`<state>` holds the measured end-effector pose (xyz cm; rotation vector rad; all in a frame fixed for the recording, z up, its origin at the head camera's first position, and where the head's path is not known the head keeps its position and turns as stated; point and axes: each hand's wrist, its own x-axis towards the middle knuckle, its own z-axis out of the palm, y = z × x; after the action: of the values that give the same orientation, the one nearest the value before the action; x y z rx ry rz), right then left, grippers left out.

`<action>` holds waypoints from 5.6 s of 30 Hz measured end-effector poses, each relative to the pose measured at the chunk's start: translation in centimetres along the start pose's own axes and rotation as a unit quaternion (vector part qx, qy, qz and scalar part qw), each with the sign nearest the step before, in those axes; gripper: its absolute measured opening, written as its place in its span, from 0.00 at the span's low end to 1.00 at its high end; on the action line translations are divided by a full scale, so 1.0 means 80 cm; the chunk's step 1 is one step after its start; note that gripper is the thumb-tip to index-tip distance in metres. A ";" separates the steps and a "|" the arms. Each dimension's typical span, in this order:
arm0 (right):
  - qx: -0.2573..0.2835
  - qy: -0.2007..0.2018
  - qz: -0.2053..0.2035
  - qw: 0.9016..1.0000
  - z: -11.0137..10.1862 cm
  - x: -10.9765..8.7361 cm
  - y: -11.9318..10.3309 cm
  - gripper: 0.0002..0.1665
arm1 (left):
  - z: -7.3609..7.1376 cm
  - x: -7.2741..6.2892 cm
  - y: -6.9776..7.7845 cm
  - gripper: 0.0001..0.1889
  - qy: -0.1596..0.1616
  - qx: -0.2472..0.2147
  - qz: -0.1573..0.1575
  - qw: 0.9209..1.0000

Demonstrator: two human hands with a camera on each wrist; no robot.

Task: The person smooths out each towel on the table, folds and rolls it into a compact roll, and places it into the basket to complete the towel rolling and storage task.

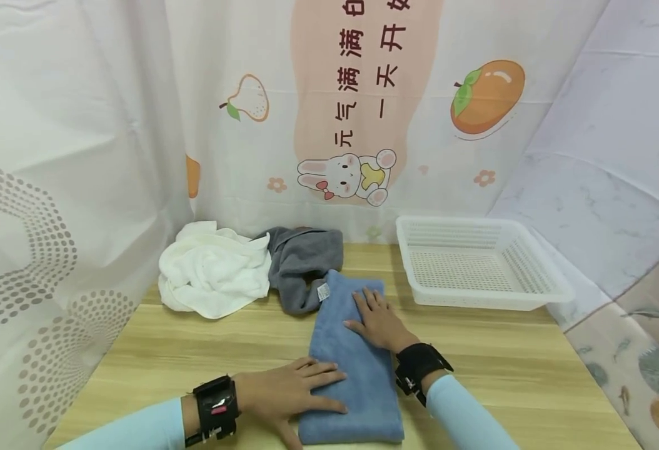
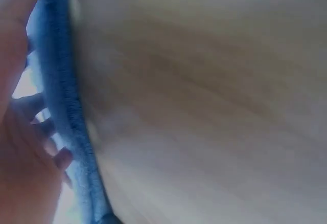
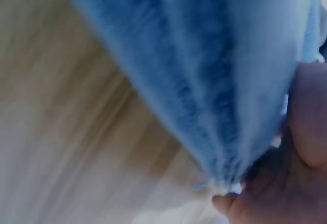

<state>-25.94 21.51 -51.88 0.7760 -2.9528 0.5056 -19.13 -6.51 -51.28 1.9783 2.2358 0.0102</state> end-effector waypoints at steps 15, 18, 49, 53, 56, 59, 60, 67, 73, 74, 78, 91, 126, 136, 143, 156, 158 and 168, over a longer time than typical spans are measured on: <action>0.028 0.056 -0.250 0.966 0.001 -0.194 -0.073 0.19 | 0.011 -0.014 0.019 0.24 0.135 0.038 0.002 0.990; -0.003 0.073 -0.245 0.967 0.004 -0.201 -0.069 0.18 | 0.012 -0.014 0.021 0.21 0.137 0.047 -0.004 0.989; 0.303 -0.026 -0.009 0.953 -0.013 -0.184 -0.025 0.07 | 0.008 -0.013 0.005 0.06 0.228 -0.210 -0.092 0.946; 0.208 0.037 -0.059 0.976 -0.013 -0.186 -0.030 0.04 | 0.010 -0.013 0.006 0.08 0.211 -0.185 -0.106 0.954; 0.078 0.092 -0.124 0.985 -0.012 -0.188 -0.036 0.10 | 0.012 -0.013 0.007 0.12 0.206 -0.133 -0.113 0.963; -0.034 0.131 -0.193 0.972 -0.009 -0.186 -0.041 0.22 | 0.012 -0.013 0.009 0.15 0.206 -0.050 -0.107 0.971; -0.054 0.141 -0.210 0.966 -0.008 -0.185 -0.041 0.24 | 0.011 -0.012 0.009 0.16 0.206 -0.023 -0.101 0.973; -0.064 0.157 -0.235 0.957 -0.007 -0.178 -0.042 0.17 | 0.004 -0.010 0.009 0.14 0.183 0.058 -0.043 0.980; -0.009 0.132 -0.179 0.975 -0.011 -0.177 -0.045 0.24 | 0.004 -0.012 0.009 0.16 0.164 0.113 -0.038 0.979; 0.003 0.123 -0.169 0.978 -0.012 -0.177 -0.045 0.23 | 0.005 -0.012 0.008 0.16 0.170 0.115 -0.039 0.978; 0.064 0.056 -0.101 0.991 -0.021 -0.173 -0.044 0.16 | 0.006 -0.012 0.006 0.12 0.199 0.064 -0.060 0.976; 0.334 -0.051 0.109 0.935 -0.019 -0.155 -0.022 0.14 | 0.007 -0.001 -0.027 0.06 0.234 -0.314 -0.173 0.904; -0.036 0.136 -0.142 0.980 0.002 -0.151 -0.060 0.23 | 0.009 -0.014 -0.017 0.07 0.263 -0.044 -0.086 0.960; 0.096 0.067 -0.051 0.992 -0.008 -0.127 -0.043 0.13 | 0.001 -0.021 -0.020 0.21 0.195 0.070 -0.094 0.974; 0.271 -0.013 0.017 0.962 -0.015 -0.122 -0.032 0.10 | 0.003 -0.013 -0.049 0.05 0.195 -0.176 -0.143 0.954; 0.309 -0.020 0.146 0.940 -0.020 -0.118 -0.028 0.16 | -0.004 -0.008 -0.058 0.09 0.196 -0.423 -0.215 0.858; 0.319 -0.025 0.154 0.935 -0.019 -0.120 -0.027 0.17 | -0.004 -0.008 -0.056 0.07 0.190 -0.459 -0.223 0.839; 0.130 0.185 -0.066 0.972 -0.004 -0.128 -0.039 0.21 | 0.005 -0.002 -0.042 0.01 0.259 -0.260 -0.185 0.912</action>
<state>-15.48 23.84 -51.97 0.7908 -2.5031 0.9266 -22.36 -7.16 -52.04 1.3492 2.5030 1.0783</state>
